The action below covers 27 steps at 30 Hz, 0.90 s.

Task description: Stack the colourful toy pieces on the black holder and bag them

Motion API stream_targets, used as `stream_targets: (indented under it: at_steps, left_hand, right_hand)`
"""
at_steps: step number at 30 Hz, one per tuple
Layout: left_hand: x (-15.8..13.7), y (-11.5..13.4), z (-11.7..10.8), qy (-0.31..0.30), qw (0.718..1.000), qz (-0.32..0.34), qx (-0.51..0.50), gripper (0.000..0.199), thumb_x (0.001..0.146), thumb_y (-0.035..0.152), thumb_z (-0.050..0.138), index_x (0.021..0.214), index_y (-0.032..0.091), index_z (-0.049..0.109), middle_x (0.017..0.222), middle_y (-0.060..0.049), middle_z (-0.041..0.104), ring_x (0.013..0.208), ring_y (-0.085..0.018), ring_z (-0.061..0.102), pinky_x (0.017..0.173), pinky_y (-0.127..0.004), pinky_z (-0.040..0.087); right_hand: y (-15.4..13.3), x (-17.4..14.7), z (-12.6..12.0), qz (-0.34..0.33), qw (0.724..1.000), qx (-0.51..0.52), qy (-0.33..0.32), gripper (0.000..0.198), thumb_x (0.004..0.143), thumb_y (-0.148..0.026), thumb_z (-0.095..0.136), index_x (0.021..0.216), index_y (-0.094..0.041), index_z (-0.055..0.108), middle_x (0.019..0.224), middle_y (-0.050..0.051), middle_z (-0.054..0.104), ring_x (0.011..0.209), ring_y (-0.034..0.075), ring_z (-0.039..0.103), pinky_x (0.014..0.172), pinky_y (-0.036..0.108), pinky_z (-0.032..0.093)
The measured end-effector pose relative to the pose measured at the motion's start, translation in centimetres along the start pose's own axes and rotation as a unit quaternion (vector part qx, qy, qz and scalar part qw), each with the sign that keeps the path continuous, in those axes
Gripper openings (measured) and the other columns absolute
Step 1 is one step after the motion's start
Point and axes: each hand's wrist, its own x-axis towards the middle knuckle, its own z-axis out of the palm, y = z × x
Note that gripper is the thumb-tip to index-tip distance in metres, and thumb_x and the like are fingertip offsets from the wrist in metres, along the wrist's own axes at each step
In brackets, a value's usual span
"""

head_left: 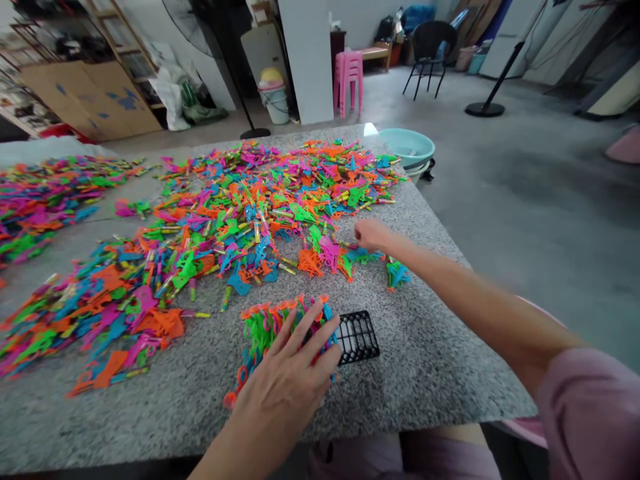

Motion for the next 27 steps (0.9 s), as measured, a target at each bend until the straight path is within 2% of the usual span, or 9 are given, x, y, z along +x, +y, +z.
stream_targets:
  at_steps: [2,4,7,9,12,17,20,24,27]
  left_hand:
    - [0.1,0.0,0.0,0.004,1.000,0.003,0.000,0.019,0.090,0.020,0.057,0.108,0.024,0.062,0.143,-0.003,0.052,0.147,-0.029,0.022,0.117,-0.057,0.031]
    - [0.2,-0.1,0.0,0.009,1.000,0.005,0.001,0.018,0.090,0.020,0.057,0.107,0.023,0.062,0.141,-0.003,0.053,0.146,-0.030,0.025,0.116,-0.057,0.034]
    - [0.3,-0.3,-0.1,0.010,1.000,0.012,0.000,0.017,0.091,0.020,0.054,0.106,0.023,0.062,0.140,-0.003,0.054,0.145,-0.031,0.028,0.113,-0.057,0.039]
    - [0.3,-0.2,-0.3,0.001,1.000,0.013,-0.007,0.017,0.092,0.020,0.053,0.106,0.022,0.062,0.141,-0.003,0.053,0.145,-0.031,0.027,0.113,-0.058,0.039]
    - [0.3,0.0,-0.5,-0.020,1.000,0.001,-0.023,0.017,0.092,0.021,0.055,0.108,0.022,0.062,0.145,-0.004,0.051,0.147,-0.030,0.023,0.116,-0.058,0.033]
    - [0.6,0.1,-0.9,-0.034,0.999,-0.008,-0.036,0.018,0.092,0.024,0.056,0.110,0.023,0.062,0.146,-0.002,0.050,0.148,-0.029,0.022,0.119,-0.056,0.029]
    - [0.7,0.0,-1.0,-0.032,0.999,-0.005,-0.026,0.019,0.092,0.026,0.056,0.110,0.023,0.062,0.143,-0.003,0.053,0.147,-0.030,0.025,0.117,-0.057,0.032]
    - [0.5,-0.1,-0.8,-0.024,1.000,0.000,-0.012,0.019,0.092,0.029,0.057,0.110,0.023,0.063,0.141,-0.002,0.055,0.145,-0.031,0.029,0.116,-0.057,0.034]
    - [0.4,0.0,-0.8,-0.027,1.000,-0.008,-0.014,0.019,0.093,0.029,0.056,0.110,0.024,0.062,0.141,-0.002,0.055,0.145,-0.030,0.029,0.116,-0.057,0.035]
  right_hand:
    - [0.6,-0.6,-0.5,-0.025,0.999,-0.034,0.015,0.035,0.084,-0.005,0.053,0.116,-0.014,0.064,0.108,0.014,0.068,0.091,0.023,0.065,0.072,0.028,0.045]
    - [0.7,-0.8,-0.6,-0.137,0.984,-0.108,0.020,0.042,0.089,-0.005,0.046,0.126,-0.021,0.059,0.129,0.013,0.059,0.096,0.021,0.064,0.075,0.029,0.045]
    - [0.5,-0.3,0.0,-0.354,0.906,-0.232,-0.015,0.037,0.096,-0.010,0.039,0.123,-0.023,0.061,0.135,0.010,0.054,0.104,0.021,0.059,0.079,0.030,0.045]
    - [0.9,0.1,0.4,-0.413,0.867,-0.275,-0.038,0.034,0.097,-0.009,0.037,0.117,-0.018,0.064,0.126,0.010,0.058,0.108,0.021,0.056,0.083,0.031,0.044]
    - [3.1,-0.5,0.6,-0.428,0.857,-0.286,-0.031,0.033,0.096,-0.006,0.037,0.112,-0.013,0.064,0.121,0.010,0.059,0.107,0.019,0.055,0.088,0.032,0.045]
    - [7.1,-4.1,0.2,-0.379,0.878,-0.289,0.041,0.030,0.095,-0.008,0.039,0.113,-0.012,0.062,0.121,0.013,0.059,0.102,0.021,0.057,0.083,0.034,0.048]
    - [6.7,-5.3,0.2,-0.337,0.889,-0.304,0.060,0.028,0.097,-0.010,0.040,0.115,-0.014,0.061,0.116,0.013,0.061,0.098,0.021,0.058,0.077,0.032,0.048]
    - [4.0,-4.2,0.8,-0.423,0.863,-0.276,0.015,0.024,0.098,-0.014,0.044,0.112,-0.020,0.062,0.114,0.008,0.062,0.097,0.017,0.057,0.074,0.028,0.045]
    - [3.3,-3.1,0.9,-0.444,0.868,-0.219,-0.032,0.021,0.096,-0.009,0.047,0.105,-0.016,0.064,0.116,0.008,0.062,0.102,0.015,0.055,0.077,0.026,0.042]
